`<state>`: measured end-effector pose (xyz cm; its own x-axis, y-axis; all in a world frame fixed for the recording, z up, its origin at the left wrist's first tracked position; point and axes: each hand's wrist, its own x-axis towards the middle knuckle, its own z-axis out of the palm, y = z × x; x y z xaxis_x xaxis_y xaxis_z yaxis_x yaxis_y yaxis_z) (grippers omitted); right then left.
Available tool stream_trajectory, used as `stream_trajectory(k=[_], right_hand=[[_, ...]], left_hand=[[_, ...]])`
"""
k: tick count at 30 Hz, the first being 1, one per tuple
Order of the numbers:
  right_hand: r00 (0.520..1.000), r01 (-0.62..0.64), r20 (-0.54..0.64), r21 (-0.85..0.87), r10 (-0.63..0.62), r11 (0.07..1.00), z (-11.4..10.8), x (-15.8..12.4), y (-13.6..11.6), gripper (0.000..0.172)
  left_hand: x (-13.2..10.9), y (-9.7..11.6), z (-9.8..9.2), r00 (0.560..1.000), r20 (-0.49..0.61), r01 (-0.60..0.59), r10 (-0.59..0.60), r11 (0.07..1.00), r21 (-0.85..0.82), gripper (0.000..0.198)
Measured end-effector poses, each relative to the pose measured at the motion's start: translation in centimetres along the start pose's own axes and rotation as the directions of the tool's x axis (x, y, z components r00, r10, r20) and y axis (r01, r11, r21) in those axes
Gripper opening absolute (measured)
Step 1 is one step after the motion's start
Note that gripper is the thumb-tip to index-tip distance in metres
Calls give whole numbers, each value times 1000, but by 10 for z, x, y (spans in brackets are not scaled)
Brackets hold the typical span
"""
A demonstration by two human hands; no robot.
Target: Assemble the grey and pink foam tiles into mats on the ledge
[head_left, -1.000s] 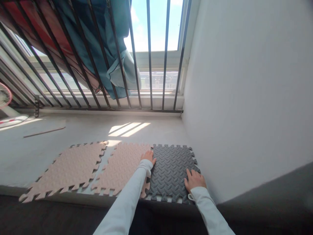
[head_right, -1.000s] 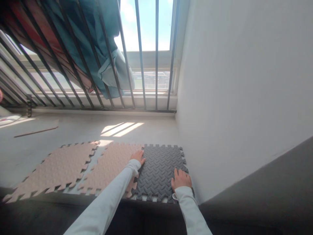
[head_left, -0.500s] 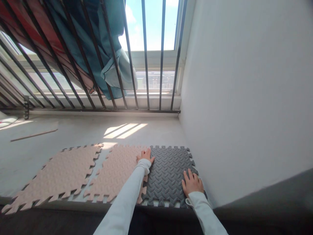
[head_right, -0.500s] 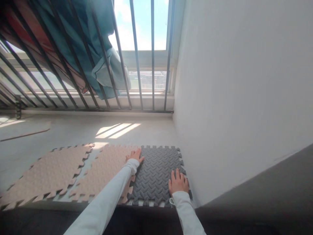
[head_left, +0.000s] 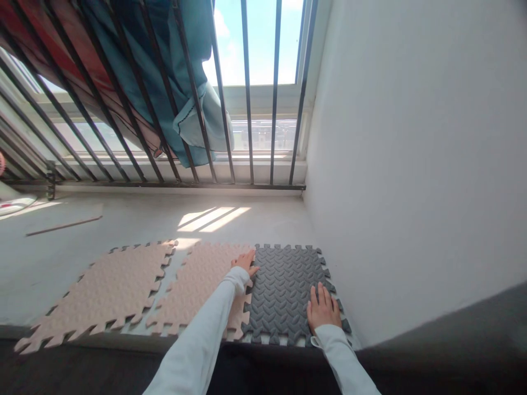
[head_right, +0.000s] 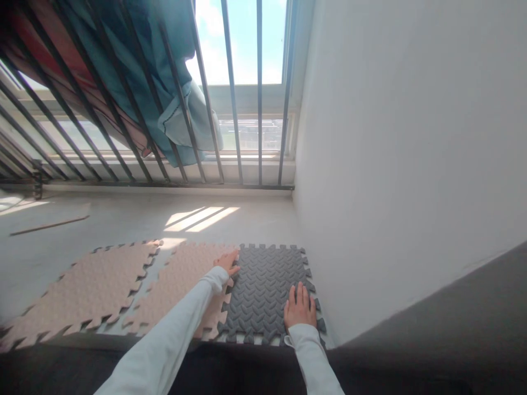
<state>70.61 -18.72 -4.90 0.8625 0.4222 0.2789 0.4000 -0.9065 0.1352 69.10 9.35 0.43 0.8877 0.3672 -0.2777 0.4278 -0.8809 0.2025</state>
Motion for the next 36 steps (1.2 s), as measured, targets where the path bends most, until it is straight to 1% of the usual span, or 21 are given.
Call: stream_trajectory(k=[2, 4, 6, 7, 8, 10, 13, 14, 15, 16, 17, 19, 20, 24, 29, 30, 32, 34, 36], right_hand=[[1000, 6, 16, 3, -6, 1000, 1, 1, 1, 44], [999, 11, 34, 8, -11, 1000, 2, 1, 3, 44], [1000, 10, 29, 8, -10, 1000, 2, 2, 3, 44], [1000, 7, 19, 8, -8, 1000, 2, 2, 2, 45], [1000, 4, 10, 8, -4, 1000, 2, 3, 2, 45], [1000, -5, 14, 11, 5, 1000, 1, 4, 0, 45], [1000, -6, 31, 15, 6, 1000, -1, 7, -2, 46], [999, -1, 34, 15, 1, 1000, -2, 8, -2, 46], [999, 5, 41, 13, -6, 1000, -2, 9, -2, 46], [998, 9, 58, 9, -10, 1000, -2, 10, -3, 46], [996, 7, 84, 3, -7, 1000, -2, 11, -3, 46], [991, -4, 135, -14, 6, 1000, -1, 13, -4, 46], [989, -9, 147, -21, 12, 1000, 0, 14, -4, 46], [989, -17, 149, 3, 16, 1000, 5, 18, -3, 46], [966, -21, 257, 34, 11, 999, 7, 23, -1, 46], [966, -23, 259, 28, 15, 999, 7, 22, -2, 46], [978, -19, 209, 14, 16, 1000, 4, 20, -4, 46], [991, -15, 132, 1, 15, 1000, 1, 16, -6, 46], [995, -16, 97, 2, 16, 1000, -1, 13, -8, 45]], left_hand=[[-10, -12, 1, 999, -22, 30, -30, 999, -24, 68], [-24, -29, 1, 993, -59, 99, -99, 995, 6, 68], [-43, -53, -1, 972, -101, 219, -213, 974, 57, 66], [-53, -67, -3, 951, -120, 296, -286, 953, 72, 64], [-64, -83, -5, 922, -138, 375, -363, 924, 75, 62], [-88, -117, -9, 842, -187, 522, -506, 851, 51, 59], [-123, -166, -13, 713, -268, 670, -648, 742, -11, 52], [-134, -180, -13, 686, -277, 695, -673, 718, -23, 47], [-144, -190, -12, 679, -273, 703, -681, 711, -25, 42], [-153, -199, -11, 689, -261, 696, -676, 717, -19, 38], [-160, -205, -10, 710, -248, 679, -659, 735, -10, 35], [-170, -210, -8, 753, -233, 634, -615, 774, 4, 36], [-173, -211, -8, 764, -233, 619, -601, 785, 5, 38], [-172, -215, -7, 770, -232, 613, -594, 790, 15, 38], [-168, -226, -4, 795, -215, 591, -567, 805, 60, 35], [-169, -227, -5, 798, -210, 589, -565, 805, 70, 35], [-169, -226, -7, 804, -227, 580, -550, 809, 93, 37], [-169, -219, -14, 801, -286, 570, -526, 816, 97, 38], [-164, -206, -27, 778, -363, 569, -513, 820, 61, 39]])
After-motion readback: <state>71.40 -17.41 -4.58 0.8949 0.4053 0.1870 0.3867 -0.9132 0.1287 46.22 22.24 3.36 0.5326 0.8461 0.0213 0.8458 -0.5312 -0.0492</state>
